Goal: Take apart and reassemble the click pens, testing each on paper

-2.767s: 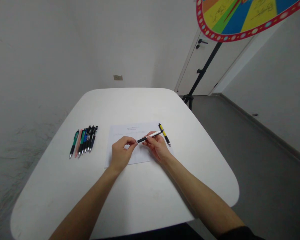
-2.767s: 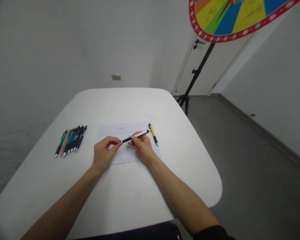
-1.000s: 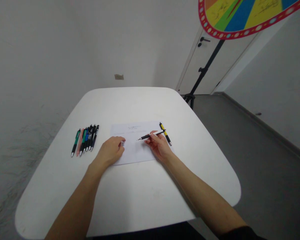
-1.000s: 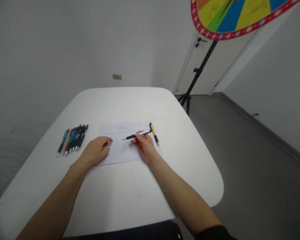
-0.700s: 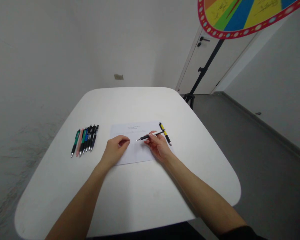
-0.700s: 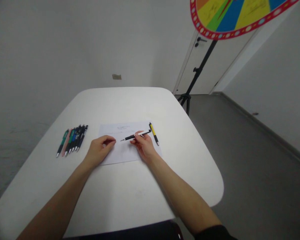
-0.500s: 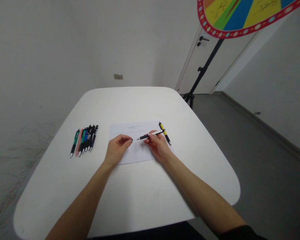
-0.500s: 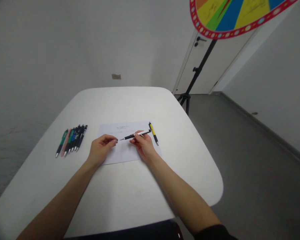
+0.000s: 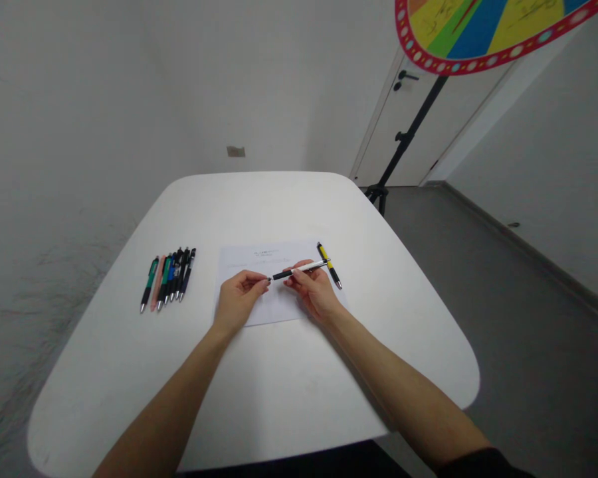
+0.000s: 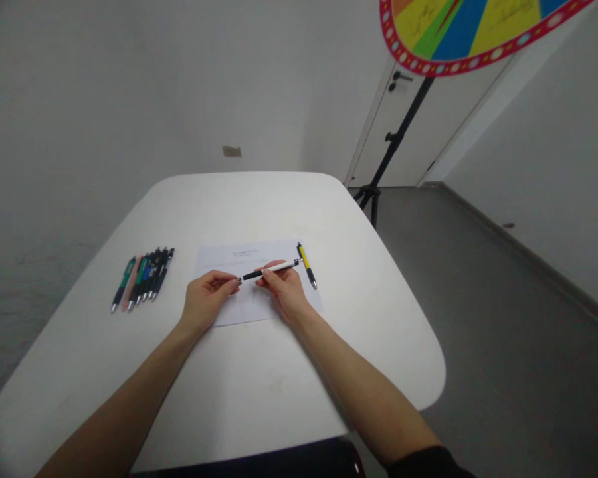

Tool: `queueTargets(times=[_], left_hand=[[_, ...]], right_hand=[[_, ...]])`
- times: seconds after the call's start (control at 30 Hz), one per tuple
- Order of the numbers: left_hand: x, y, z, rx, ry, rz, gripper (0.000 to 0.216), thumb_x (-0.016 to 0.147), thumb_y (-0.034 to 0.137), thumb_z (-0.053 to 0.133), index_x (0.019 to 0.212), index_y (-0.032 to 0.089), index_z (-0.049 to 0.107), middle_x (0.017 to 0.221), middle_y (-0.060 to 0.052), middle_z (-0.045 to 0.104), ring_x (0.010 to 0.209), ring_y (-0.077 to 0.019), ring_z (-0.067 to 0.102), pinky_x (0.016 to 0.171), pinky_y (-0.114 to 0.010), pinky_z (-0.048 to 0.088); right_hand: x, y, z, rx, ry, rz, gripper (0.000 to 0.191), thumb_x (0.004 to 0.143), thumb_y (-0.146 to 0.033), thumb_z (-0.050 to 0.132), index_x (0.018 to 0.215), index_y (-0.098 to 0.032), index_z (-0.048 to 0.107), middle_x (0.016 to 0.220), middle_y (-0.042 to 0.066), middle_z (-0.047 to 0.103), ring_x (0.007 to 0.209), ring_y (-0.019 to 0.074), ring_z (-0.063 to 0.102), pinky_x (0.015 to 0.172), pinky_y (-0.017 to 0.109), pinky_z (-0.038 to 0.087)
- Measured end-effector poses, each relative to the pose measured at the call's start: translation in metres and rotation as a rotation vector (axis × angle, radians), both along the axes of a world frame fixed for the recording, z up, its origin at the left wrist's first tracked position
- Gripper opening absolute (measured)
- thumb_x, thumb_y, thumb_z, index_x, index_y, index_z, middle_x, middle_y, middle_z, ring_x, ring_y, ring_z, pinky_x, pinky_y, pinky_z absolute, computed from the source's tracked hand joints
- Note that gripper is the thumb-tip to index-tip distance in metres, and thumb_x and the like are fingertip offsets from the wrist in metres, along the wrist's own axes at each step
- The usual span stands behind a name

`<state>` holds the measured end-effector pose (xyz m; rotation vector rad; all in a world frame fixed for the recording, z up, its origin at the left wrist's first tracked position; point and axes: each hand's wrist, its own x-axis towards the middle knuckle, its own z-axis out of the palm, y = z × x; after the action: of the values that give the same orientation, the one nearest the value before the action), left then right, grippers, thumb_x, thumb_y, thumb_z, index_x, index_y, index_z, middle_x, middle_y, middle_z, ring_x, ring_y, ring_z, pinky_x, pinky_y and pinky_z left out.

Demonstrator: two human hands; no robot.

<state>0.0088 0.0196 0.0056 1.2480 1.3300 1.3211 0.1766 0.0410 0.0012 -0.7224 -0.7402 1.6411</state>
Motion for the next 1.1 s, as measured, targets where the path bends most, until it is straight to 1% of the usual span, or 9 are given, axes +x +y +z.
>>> queueTargets(times=[0.17, 0.4, 0.47, 0.53, 0.67, 0.73, 0.8, 0.93, 1.1], left_hand=[[0.001, -0.001, 0.003, -0.019, 0.010, 0.007, 0.027, 0.064, 0.038, 0.074, 0.074, 0.014, 0.068, 0.068, -0.004, 0.072, 0.063, -0.0172, 0.069, 0.065, -0.030, 0.056], [0.002, -0.003, -0.001, 0.001, 0.101, 0.016, 0.018, 0.067, 0.033, 0.070, 0.075, 0.016, 0.070, 0.066, -0.003, 0.073, 0.063, -0.0174, 0.069, 0.066, -0.030, 0.057], [0.002, -0.005, -0.001, 0.052, 0.163, 0.037, 0.016, 0.069, 0.032, 0.070, 0.075, 0.017, 0.071, 0.070, -0.003, 0.074, 0.066, -0.0176, 0.069, 0.068, -0.031, 0.057], [0.002, -0.007, 0.000, 0.142, 0.264, 0.056, 0.013, 0.072, 0.031, 0.068, 0.076, 0.019, 0.072, 0.076, -0.003, 0.076, 0.070, -0.0178, 0.070, 0.072, -0.031, 0.058], [-0.001, -0.009, 0.003, 0.421, 0.506, 0.051, 0.013, 0.082, 0.028, 0.062, 0.079, 0.021, 0.073, 0.085, -0.003, 0.077, 0.081, -0.0179, 0.071, 0.081, -0.034, 0.058], [-0.004, -0.010, 0.003, 0.573, 0.606, 0.016, 0.017, 0.086, 0.025, 0.058, 0.080, 0.021, 0.073, 0.087, -0.004, 0.077, 0.083, -0.0173, 0.072, 0.080, -0.033, 0.059], [-0.006, -0.011, 0.004, 0.681, 0.697, -0.019, 0.020, 0.089, 0.022, 0.055, 0.081, 0.021, 0.073, 0.090, -0.005, 0.077, 0.085, -0.0167, 0.072, 0.079, -0.032, 0.059], [-0.007, -0.013, 0.005, 0.745, 0.830, -0.046, 0.025, 0.092, 0.020, 0.049, 0.087, 0.022, 0.073, 0.094, -0.007, 0.077, 0.088, -0.0168, 0.071, 0.080, -0.032, 0.060], [-0.003, -0.013, 0.003, 0.684, 0.829, -0.001, 0.022, 0.093, 0.025, 0.050, 0.092, 0.021, 0.071, 0.090, -0.006, 0.076, 0.085, -0.0169, 0.071, 0.081, -0.031, 0.058]], right_hand=[[-0.001, -0.001, -0.001, 0.015, -0.024, 0.002, 0.032, 0.060, -0.034, 0.086, 0.074, -0.018, 0.062, 0.075, 0.000, 0.071, 0.063, 0.0099, 0.064, 0.068, 0.024, 0.055], [-0.002, -0.003, 0.000, 0.008, -0.071, 0.005, 0.034, 0.061, -0.036, 0.085, 0.076, -0.018, 0.060, 0.070, 0.001, 0.072, 0.063, 0.0132, 0.068, 0.067, 0.027, 0.057], [-0.002, -0.004, 0.000, -0.016, -0.065, 0.004, 0.036, 0.061, -0.037, 0.086, 0.076, -0.019, 0.059, 0.067, 0.000, 0.071, 0.060, 0.0138, 0.069, 0.064, 0.026, 0.058], [-0.002, -0.004, -0.001, -0.041, -0.049, 0.020, 0.037, 0.060, -0.037, 0.086, 0.075, -0.019, 0.057, 0.065, 0.000, 0.071, 0.058, 0.0143, 0.069, 0.061, 0.026, 0.058], [-0.003, -0.004, -0.001, -0.073, 0.007, 0.053, 0.038, 0.061, -0.035, 0.086, 0.072, -0.020, 0.053, 0.067, 0.000, 0.072, 0.059, 0.0137, 0.070, 0.059, 0.025, 0.060], [-0.003, -0.005, 0.000, -0.092, 0.044, 0.069, 0.039, 0.062, -0.034, 0.086, 0.071, -0.020, 0.052, 0.073, 0.001, 0.074, 0.061, 0.0133, 0.070, 0.059, 0.023, 0.060], [-0.003, -0.006, 0.001, -0.119, 0.076, 0.097, 0.039, 0.062, -0.033, 0.086, 0.071, -0.020, 0.051, 0.076, 0.002, 0.075, 0.062, 0.0133, 0.071, 0.058, 0.022, 0.060], [-0.003, -0.007, 0.002, -0.167, 0.121, 0.140, 0.036, 0.063, -0.031, 0.085, 0.072, -0.019, 0.053, 0.073, 0.003, 0.075, 0.061, 0.0138, 0.072, 0.059, 0.021, 0.060], [-0.004, -0.006, 0.000, -0.183, 0.150, 0.141, 0.032, 0.066, -0.028, 0.084, 0.074, -0.019, 0.054, 0.072, 0.003, 0.075, 0.062, 0.0144, 0.072, 0.058, 0.021, 0.060]])
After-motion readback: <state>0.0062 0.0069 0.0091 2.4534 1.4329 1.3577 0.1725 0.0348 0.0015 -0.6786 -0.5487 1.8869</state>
